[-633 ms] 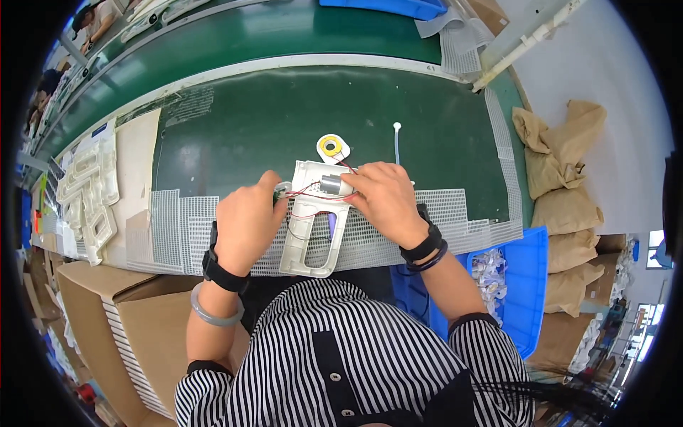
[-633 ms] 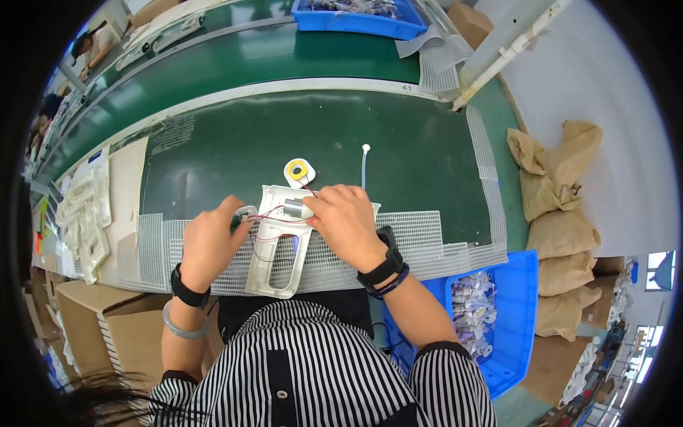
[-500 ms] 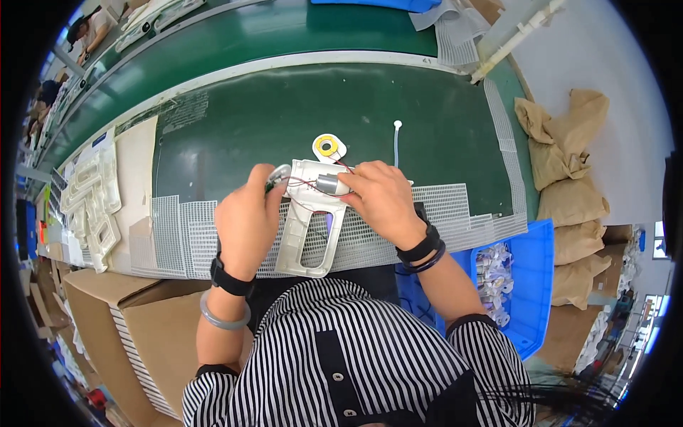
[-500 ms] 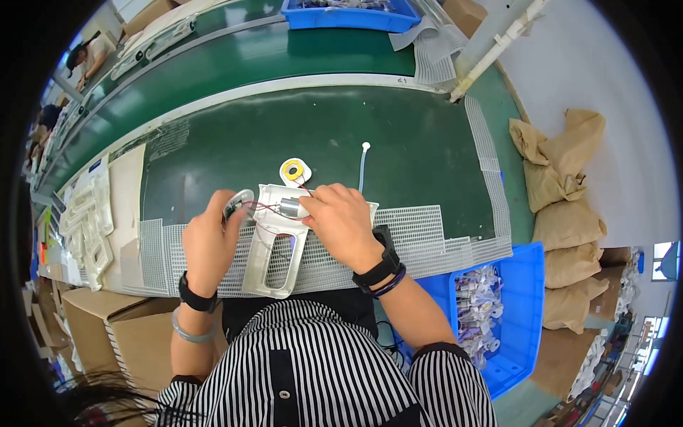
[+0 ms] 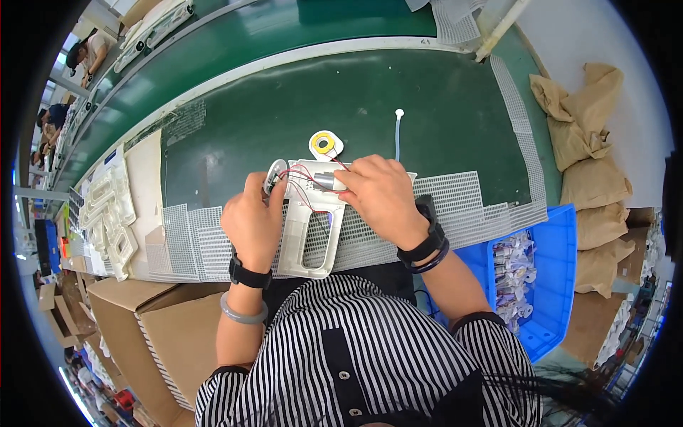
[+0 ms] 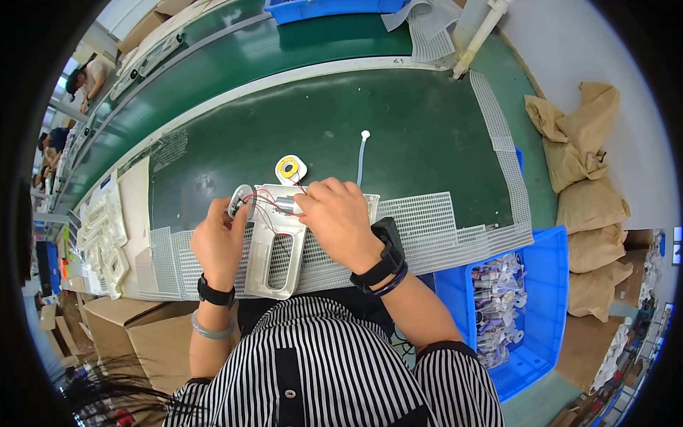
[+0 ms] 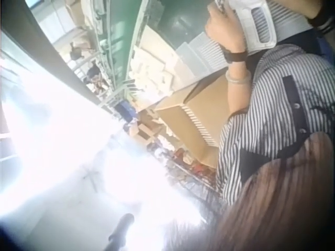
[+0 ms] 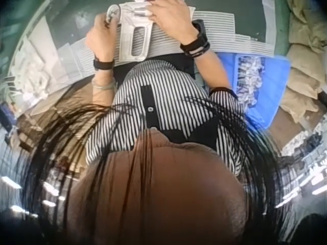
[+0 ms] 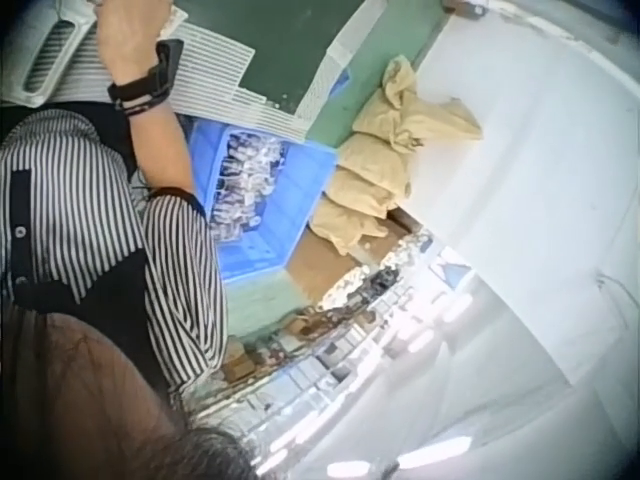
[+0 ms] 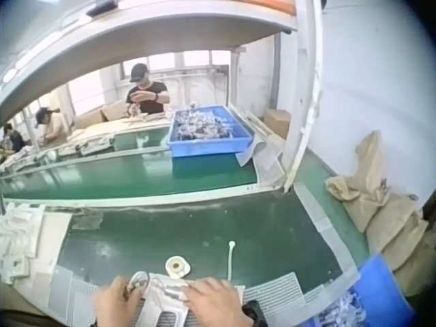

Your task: Assembling components into a plastic housing for a handheld device on a factory assembly line.

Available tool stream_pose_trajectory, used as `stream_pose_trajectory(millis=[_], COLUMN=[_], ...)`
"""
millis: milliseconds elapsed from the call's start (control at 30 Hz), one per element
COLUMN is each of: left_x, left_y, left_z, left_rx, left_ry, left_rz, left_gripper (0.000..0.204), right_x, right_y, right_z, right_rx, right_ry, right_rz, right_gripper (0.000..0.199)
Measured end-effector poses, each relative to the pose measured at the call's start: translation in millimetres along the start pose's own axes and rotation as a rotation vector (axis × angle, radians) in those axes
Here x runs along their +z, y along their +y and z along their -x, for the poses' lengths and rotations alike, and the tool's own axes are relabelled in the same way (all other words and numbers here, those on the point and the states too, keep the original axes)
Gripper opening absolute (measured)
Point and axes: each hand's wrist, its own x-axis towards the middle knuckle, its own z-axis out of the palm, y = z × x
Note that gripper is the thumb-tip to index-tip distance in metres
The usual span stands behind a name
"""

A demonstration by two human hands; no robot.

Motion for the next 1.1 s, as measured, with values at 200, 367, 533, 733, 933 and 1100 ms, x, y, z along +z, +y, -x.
stream_pose_trajectory(millis=[200,367,533,733,933,1100], left_x=[15.7,16.1,20.3,12.1,-3.1,-6.9], left_y=[-1.5,5.6,6.5,12.4,2.3,-6.5], left_z=[4.3,6.4,7.4,-2.4,-13.1,-29.0], left_rx=[-0.017,0.005,0.073,0.204,0.328,0.342], left_ry=[-0.026,-0.011,0.017,0.002,-0.123,-0.272], left_rz=[-0.087,-0.039,-0.108,-0.256,-0.269,-0.12], left_gripper=[0.03,0.042,0.049,0.042,0.041,0.034], right_x=[3.4,3.0,0.3,3.7,0.3,4.2], right_y=[-0.4,0.7,0.3,2.6,-2.0,-5.9], right_z=[0.4,0.7,-0.3,0.2,-0.5,6.4], right_rx=[-0.018,-0.023,-0.03,-0.026,-0.018,-0.005], right_ry=[0.039,0.055,0.045,0.047,0.012,0.018], right_rz=[-0.005,-0.009,-0.023,-0.019,0.015,0.031], right_gripper=[0.03,0.03,0.03,0.029,0.028,0.027])
